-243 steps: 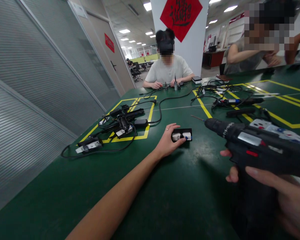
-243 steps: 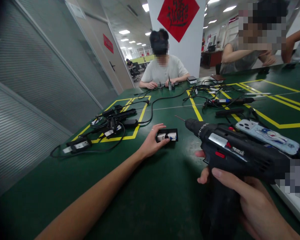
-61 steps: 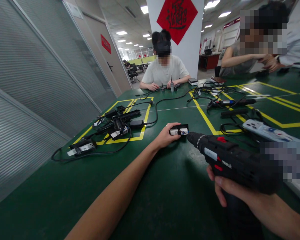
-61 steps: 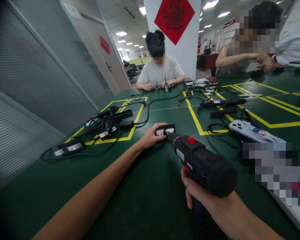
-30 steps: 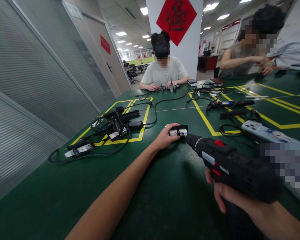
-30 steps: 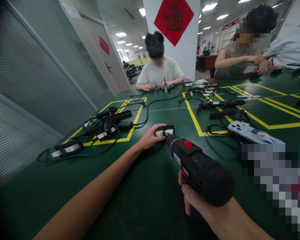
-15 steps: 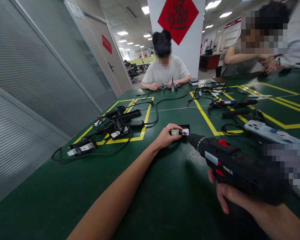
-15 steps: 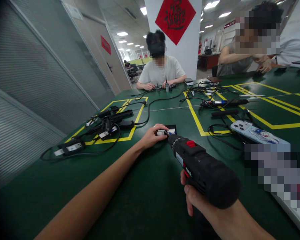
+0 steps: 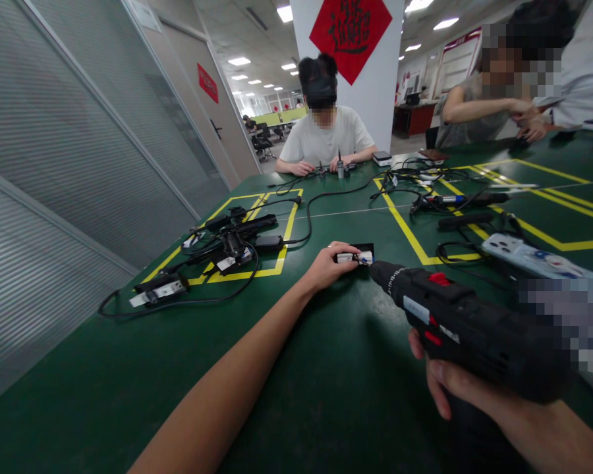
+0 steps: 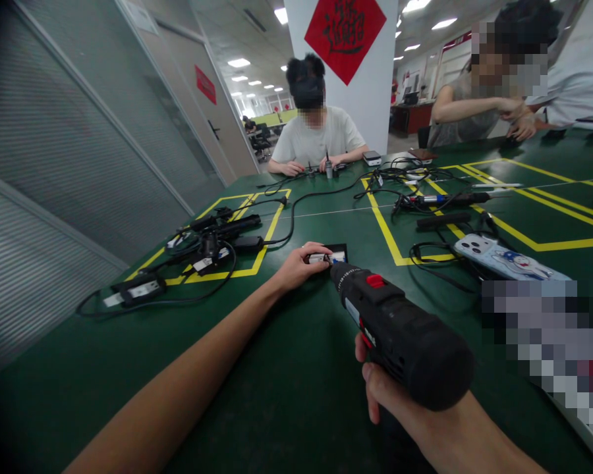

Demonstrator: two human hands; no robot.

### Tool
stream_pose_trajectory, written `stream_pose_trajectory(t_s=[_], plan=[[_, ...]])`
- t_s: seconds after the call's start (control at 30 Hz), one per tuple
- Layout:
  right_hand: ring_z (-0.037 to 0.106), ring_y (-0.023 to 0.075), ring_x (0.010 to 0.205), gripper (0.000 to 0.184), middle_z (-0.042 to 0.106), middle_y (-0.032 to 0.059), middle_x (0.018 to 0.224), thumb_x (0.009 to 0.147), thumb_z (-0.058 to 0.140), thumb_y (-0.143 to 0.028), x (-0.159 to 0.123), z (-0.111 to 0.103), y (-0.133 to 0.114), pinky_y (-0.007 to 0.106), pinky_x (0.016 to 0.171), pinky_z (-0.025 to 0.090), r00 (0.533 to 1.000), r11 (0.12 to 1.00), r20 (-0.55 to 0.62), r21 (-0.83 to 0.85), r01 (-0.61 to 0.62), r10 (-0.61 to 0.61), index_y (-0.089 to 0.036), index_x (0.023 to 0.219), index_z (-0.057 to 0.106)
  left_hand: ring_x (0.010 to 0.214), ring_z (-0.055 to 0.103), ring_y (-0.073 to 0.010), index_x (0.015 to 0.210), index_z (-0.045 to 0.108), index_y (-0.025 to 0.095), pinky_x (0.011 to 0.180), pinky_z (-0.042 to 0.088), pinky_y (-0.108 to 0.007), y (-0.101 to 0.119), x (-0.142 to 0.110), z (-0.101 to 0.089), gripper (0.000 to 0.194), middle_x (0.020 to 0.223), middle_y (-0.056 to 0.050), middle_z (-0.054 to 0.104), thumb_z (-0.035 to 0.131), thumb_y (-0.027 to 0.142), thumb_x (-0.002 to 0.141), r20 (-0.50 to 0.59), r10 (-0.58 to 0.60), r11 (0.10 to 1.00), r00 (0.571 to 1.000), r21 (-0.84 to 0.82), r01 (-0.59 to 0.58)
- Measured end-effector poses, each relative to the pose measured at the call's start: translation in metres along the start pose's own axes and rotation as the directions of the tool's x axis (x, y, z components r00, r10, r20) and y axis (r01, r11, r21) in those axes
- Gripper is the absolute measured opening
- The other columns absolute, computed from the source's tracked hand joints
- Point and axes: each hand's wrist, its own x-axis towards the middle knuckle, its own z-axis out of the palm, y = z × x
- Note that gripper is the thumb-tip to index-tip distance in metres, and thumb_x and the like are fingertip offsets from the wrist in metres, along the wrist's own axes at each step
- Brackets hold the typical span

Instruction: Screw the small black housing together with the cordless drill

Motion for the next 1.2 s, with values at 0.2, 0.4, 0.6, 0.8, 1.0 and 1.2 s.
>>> stream_pose_trajectory(t_s=[0.2,0.4,0.6,0.8,1.0,1.2], plan=[[0.06,0.0131,0.044,0.032,0.064,0.0001,0.09,0.07,0.062,-0.027,0.0,0.001,0.003,0.036,0.049,0.055,1.0,1.0,-0.004,0.012,0.005,-0.005,-0.03,0.1,0.051,0.101,0.054,-0.0185,0.104,0.067,0.021,0.088,0.045,-0.033,-0.001,0.0,0.0,0.03,0.113,-0.006,0.056,0.063,0.028,0.075,0.003,-0.006,1.0,1.0,-0.003,0.006],[0.061,0.0154,0.045,0.018,0.065,-0.0012,0.078,0.072,0.063,-0.029,0.003,-0.001,0.002,0.036,0.049,0.054,1.0,1.0,-0.003,0.008,-0.006,0.006,-0.028,0.087,0.054,0.103,0.053,-0.0187,0.1,0.068,0.021,0.09,0.044,-0.033,0.0,0.0,0.001,0.028,0.111,-0.006,0.056,0.064,0.029,0.074,-0.013,-0.007,1.0,1.0,0.009,0.007],[0.062,0.0169,0.046,0.005,0.062,-0.0047,0.055,0.076,0.061,-0.029,-0.001,-0.004,-0.008,0.033,0.052,0.052,1.0,1.0,0.024,-0.024,-0.001,0.002,-0.028,0.078,0.057,0.104,0.053,-0.0185,0.102,0.068,0.021,0.092,0.043,-0.033,0.0,0.001,0.0,0.029,0.111,-0.006,0.057,0.062,0.034,0.077,-0.006,0.01,1.0,1.0,-0.001,-0.01],[0.061,0.0169,0.046,0.005,0.059,-0.0053,0.054,0.075,0.061,-0.026,-0.002,-0.002,-0.014,0.034,0.053,0.052,0.999,1.0,0.035,-0.003,0.001,-0.001,-0.027,0.075,0.057,0.104,0.053,-0.0188,0.102,0.068,0.02,0.093,0.042,-0.034,0.0,0.001,0.0,0.031,0.111,-0.007,0.056,0.06,0.039,0.079,-0.014,-0.001,1.0,1.0,0.004,0.002],[0.061,0.0157,0.047,0.014,0.062,-0.0028,0.071,0.073,0.062,-0.023,-0.007,0.0,-0.021,0.035,0.053,0.054,1.0,1.0,-0.02,-0.017,-0.002,0.001,-0.027,0.085,0.056,0.104,0.054,-0.019,0.101,0.069,0.02,0.093,0.042,-0.034,0.0,0.001,0.001,0.029,0.111,-0.007,0.057,0.06,0.038,0.079,-0.022,-0.015,1.0,1.0,-0.008,0.015],[0.06,0.0145,0.046,0.006,0.063,-0.0014,0.071,0.075,0.061,-0.027,-0.006,-0.002,-0.012,0.033,0.052,0.054,1.0,0.999,0.001,-0.038,0.02,-0.02,-0.027,0.077,0.056,0.105,0.053,-0.0193,0.1,0.069,0.02,0.095,0.041,-0.035,0.001,0.002,0.001,0.029,0.11,-0.007,0.058,0.061,0.036,0.078,-0.03,-0.003,1.0,1.0,-0.002,0.003]])
